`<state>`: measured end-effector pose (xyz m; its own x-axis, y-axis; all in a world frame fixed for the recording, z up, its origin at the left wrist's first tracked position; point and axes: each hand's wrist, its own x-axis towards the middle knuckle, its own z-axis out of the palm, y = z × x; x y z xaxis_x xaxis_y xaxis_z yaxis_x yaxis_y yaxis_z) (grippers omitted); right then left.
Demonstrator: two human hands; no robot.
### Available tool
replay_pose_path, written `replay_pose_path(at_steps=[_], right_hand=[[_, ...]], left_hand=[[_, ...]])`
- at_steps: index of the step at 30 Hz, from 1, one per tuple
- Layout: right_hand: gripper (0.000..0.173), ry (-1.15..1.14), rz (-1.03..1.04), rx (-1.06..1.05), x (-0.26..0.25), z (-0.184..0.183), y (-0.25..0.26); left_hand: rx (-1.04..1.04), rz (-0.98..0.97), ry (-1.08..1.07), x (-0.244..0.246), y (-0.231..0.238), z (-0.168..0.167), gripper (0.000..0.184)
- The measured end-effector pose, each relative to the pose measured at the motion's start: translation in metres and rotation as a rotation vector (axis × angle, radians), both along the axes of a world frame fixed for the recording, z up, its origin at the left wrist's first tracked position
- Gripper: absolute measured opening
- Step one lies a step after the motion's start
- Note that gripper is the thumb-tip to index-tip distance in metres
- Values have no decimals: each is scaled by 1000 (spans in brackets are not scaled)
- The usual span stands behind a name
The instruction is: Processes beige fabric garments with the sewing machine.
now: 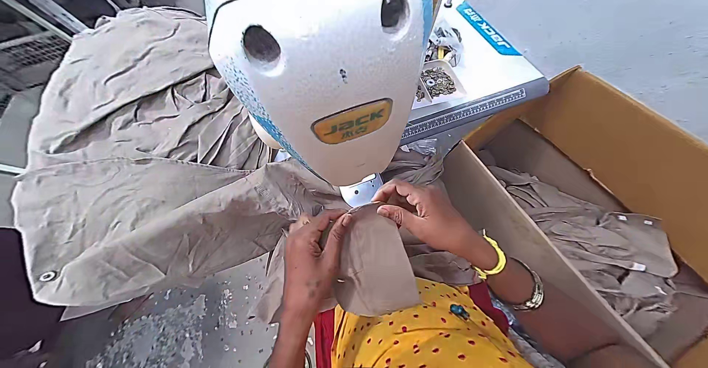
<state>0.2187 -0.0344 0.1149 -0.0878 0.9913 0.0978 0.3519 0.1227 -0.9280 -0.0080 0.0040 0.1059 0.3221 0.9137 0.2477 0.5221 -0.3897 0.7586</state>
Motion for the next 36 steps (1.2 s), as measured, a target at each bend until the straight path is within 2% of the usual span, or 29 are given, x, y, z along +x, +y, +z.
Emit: replay_pose_path(at_steps=[3,4,7,10,14,17,21,23,33,36], right_hand=[[22,127,50,-130,0,9,9],[20,142,12,-131,0,9,11],[18,84,-104,-127,3,7,19],[24,32,-112,-137,2,8,21],[17,111,-178,-117,-2,3,26],[16,166,-189,-147,0,6,29],[18,71,-173,-113,2,4,23],[23,61,-179,-79,0,-1,22],[22,114,-187,-54,-7,-3,21],[28,45,-117,-52,4,-2,24]], left_hand=[[115,-49,-37,-4,13,2,31],[74,-55,-71,-3,15,1,30],[-215,-73,-196,7,21,3,20],[-276,-60,-124,12,36,9,19],[-369,-31,-58,17,57,19,16],[-351,-29,41,17,65,25,17],[-210,-47,132,19,58,25,25],[-187,-28,136,22,55,25,27],[-238,-30,130,21,62,22,24],[-248,-37,67,18,61,16,23]])
